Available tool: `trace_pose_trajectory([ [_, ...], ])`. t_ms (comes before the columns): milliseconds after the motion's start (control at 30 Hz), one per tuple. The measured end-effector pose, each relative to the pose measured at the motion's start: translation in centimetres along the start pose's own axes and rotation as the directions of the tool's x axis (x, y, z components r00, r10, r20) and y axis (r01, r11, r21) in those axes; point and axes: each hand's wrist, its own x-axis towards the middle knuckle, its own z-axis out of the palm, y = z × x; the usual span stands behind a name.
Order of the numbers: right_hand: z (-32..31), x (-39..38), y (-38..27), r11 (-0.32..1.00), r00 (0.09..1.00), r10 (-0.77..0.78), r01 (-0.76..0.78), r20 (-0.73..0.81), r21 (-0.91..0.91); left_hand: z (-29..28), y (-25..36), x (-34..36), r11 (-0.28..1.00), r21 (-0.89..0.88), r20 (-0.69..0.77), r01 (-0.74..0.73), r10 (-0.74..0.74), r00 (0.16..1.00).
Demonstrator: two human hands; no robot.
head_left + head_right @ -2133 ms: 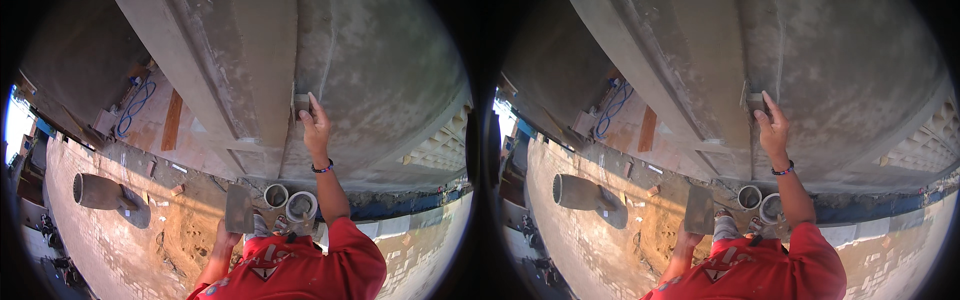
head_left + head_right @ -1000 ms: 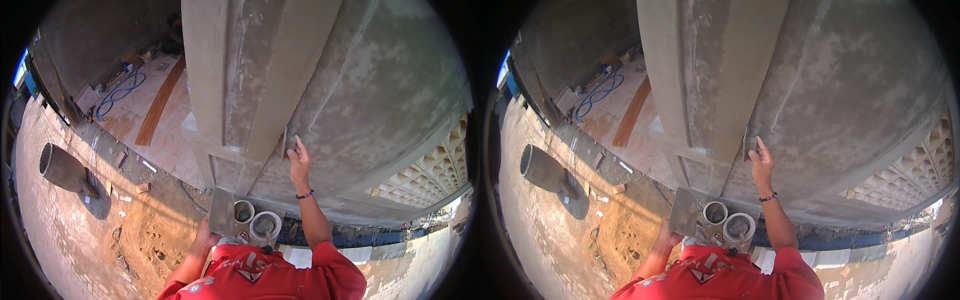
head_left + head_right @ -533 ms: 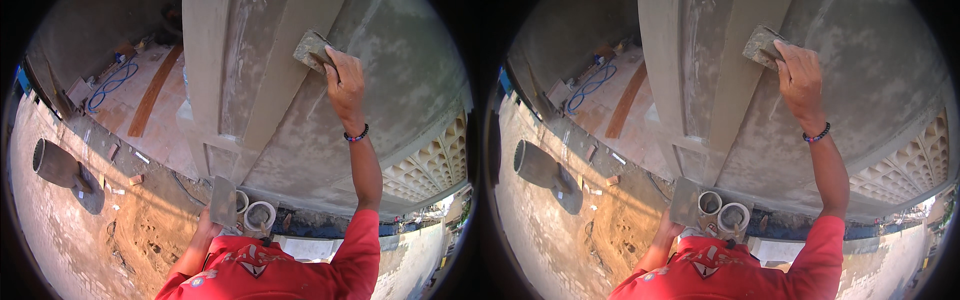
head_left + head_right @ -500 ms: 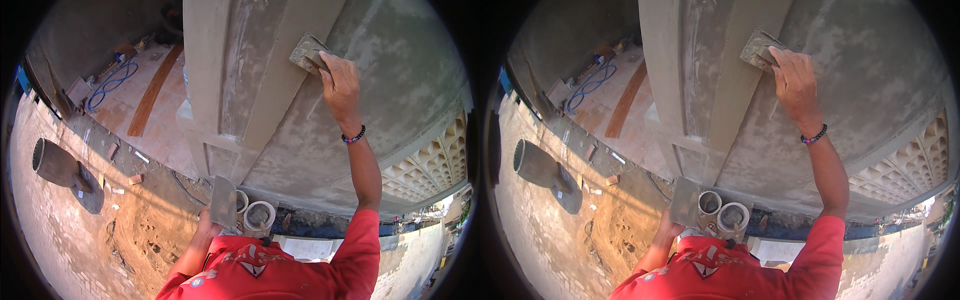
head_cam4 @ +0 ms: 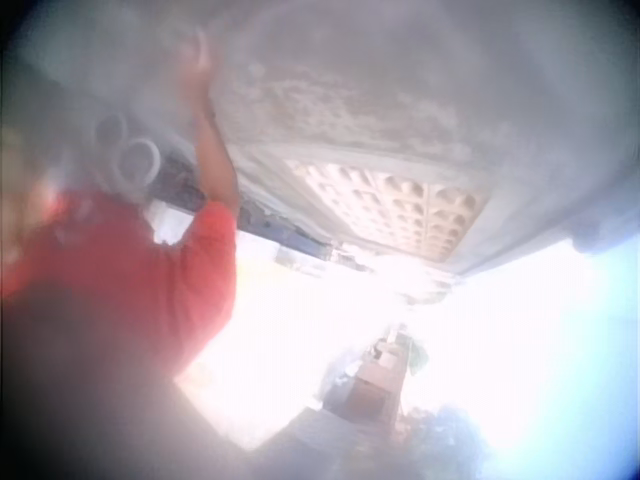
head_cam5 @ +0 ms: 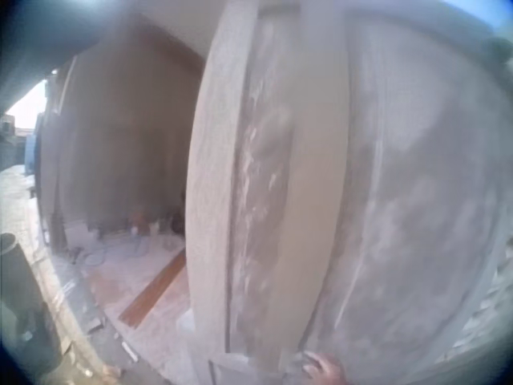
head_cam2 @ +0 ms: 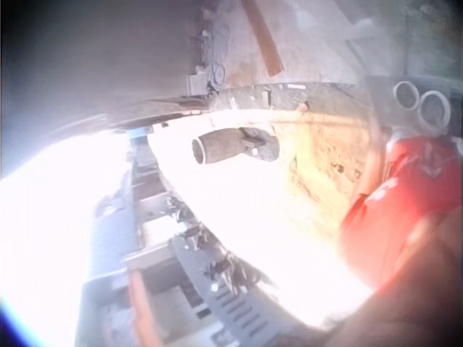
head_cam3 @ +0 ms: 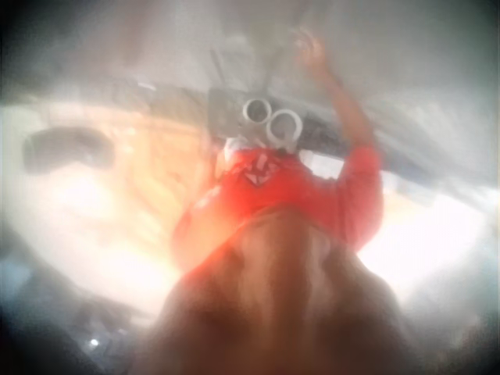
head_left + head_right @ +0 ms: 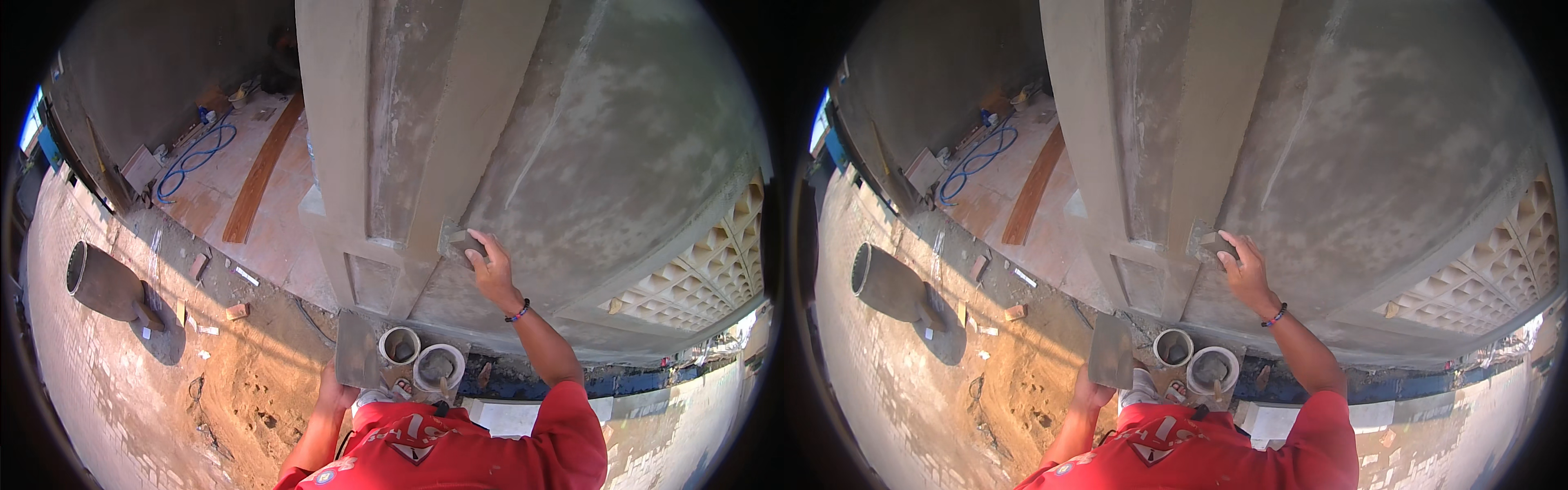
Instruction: The person applies and smooths plaster onto a vertical wall using a trowel and a smaller finishing tool. They repeatedly scoop plaster from a bucket and spread it along a vertical section of the wall, smoothing the surface.
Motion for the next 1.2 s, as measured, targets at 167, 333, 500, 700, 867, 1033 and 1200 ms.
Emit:
trace_pose_trajectory([
  [167, -3.6, 5.5, -3.8, 0.830, 0.898, 0.199, 0.059, -0.393, 0.554, -0.7, 0.2, 0.9, 0.998, 0.064, 0.063, -0.007, 0.003, 0.998],
  [333, -6.3, 12.8, -6.7, 0.781, 0.897, 0.123, 0.177, -0.425, 0.599, 1.6, 0.0, 1.1, 0.996, 0.082, 0.062, 0.038, -0.043, 0.997],
  [500, -4.6, 13.0, -6.6, 0.853, 0.934, 0.100, 0.097, -0.344, 0.512, 1.3, -0.7, 1.7, 0.997, 0.056, 0.106, 0.053, -0.059, 0.993],
  [700, 1.6, 6.0, -0.8, 0.841, 0.895, 0.231, 0.013, -0.381, 0.540, 2.1, -1.1, 0.8, 0.993, 0.088, -0.092, 0.072, -0.064, 0.994],
  [867, 6.0, -1.4, 5.0, 0.766, 0.885, 0.409, -0.201, -0.222, 0.611, 0.1, -0.3, 1.8, 0.983, 0.150, -0.019, 0.109, -0.107, 0.994],
  [1033, 5.4, -4.6, 4.9, 0.624, 0.859, 0.497, -0.255, -0.124, 0.739, 3.1, 0.8, 2.2, 0.976, 0.189, -0.010, 0.109, -0.109, 0.994],
  [1200, -1.1, 2.4, -0.4, 0.651, 0.874, 0.321, 0.076, -0.365, 0.755, 0.8, 0.7, 4.3, 0.972, 0.180, 0.066, 0.154, -0.168, 0.984],
])
